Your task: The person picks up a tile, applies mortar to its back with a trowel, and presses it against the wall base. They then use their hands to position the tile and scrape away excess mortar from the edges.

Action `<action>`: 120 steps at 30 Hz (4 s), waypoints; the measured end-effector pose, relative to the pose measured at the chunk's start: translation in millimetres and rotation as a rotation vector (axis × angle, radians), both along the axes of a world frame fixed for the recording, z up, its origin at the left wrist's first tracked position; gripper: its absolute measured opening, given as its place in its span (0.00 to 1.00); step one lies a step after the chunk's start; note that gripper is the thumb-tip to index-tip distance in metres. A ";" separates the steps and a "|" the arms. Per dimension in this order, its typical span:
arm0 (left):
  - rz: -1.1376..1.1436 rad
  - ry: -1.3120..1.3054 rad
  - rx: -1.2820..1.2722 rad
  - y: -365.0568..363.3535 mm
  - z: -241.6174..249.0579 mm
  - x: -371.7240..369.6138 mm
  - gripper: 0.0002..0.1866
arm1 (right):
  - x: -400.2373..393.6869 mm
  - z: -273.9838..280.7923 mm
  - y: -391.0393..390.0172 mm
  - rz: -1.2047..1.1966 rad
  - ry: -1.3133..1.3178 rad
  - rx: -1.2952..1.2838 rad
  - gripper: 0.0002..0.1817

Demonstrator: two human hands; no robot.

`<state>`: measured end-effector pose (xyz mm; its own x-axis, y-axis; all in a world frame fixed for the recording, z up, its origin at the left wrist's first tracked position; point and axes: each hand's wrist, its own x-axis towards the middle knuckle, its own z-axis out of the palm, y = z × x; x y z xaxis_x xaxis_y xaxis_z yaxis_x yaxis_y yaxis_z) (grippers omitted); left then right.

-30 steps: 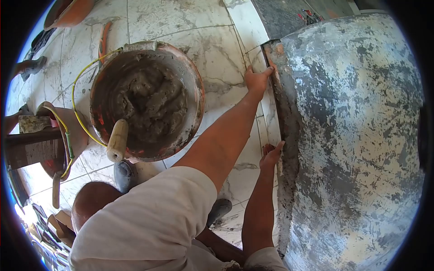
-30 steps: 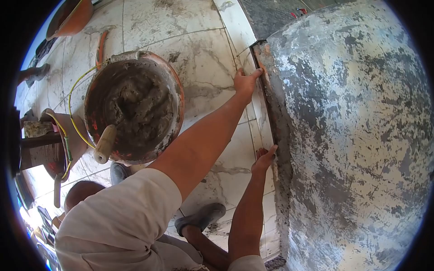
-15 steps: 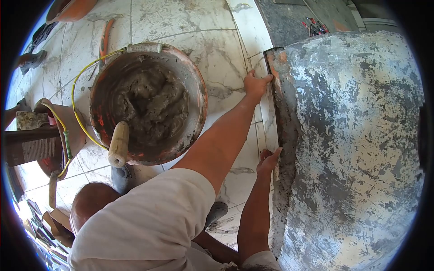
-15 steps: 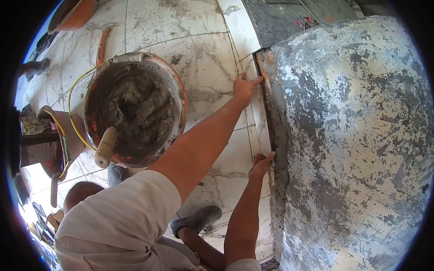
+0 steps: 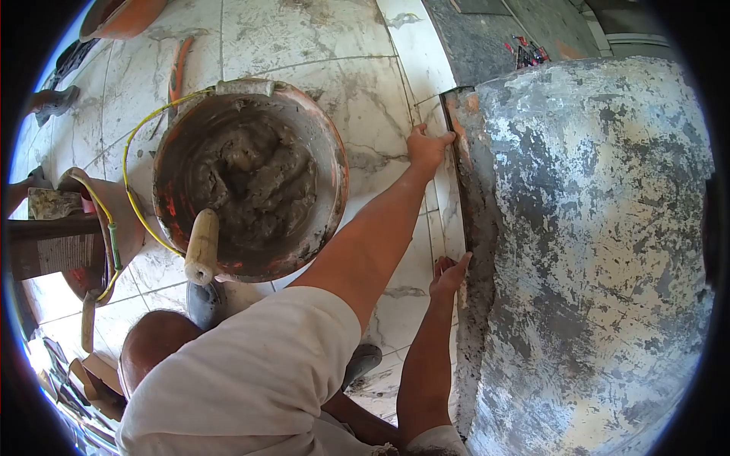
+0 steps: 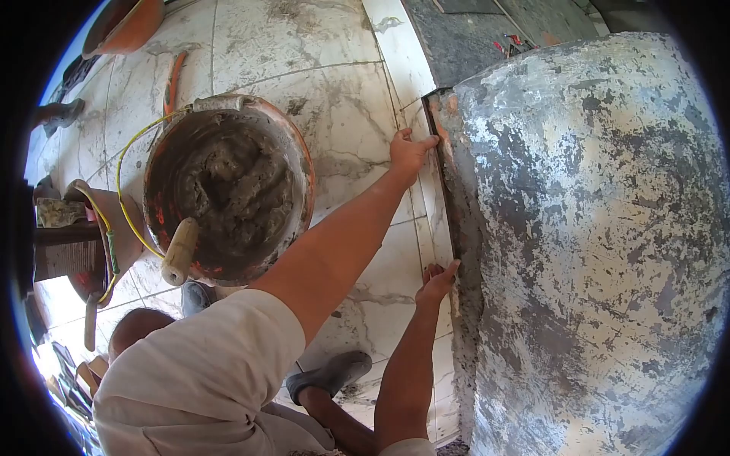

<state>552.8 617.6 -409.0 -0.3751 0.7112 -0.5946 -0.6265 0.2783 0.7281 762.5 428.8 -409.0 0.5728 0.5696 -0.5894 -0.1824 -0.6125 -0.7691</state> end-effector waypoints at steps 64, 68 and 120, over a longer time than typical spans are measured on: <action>0.015 0.026 0.006 0.9 -0.5 0.1 0.41 | 26.3 -15.4 -8.5 0.461 -0.644 0.038 0.27; -0.002 -0.015 -0.005 1.9 -0.5 -1.3 0.40 | 31.2 -11.3 -8.7 0.544 -0.683 -0.060 0.26; -0.025 0.178 -0.051 -1.8 6.4 -2.2 0.37 | 20.6 -4.5 -13.7 0.503 -0.882 0.231 0.14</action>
<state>550.7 615.8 -402.6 -0.4604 0.6921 -0.5559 -0.4810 0.3318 0.8115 783.1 415.1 -413.6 0.4124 0.9077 0.0772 0.7373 -0.2828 -0.6136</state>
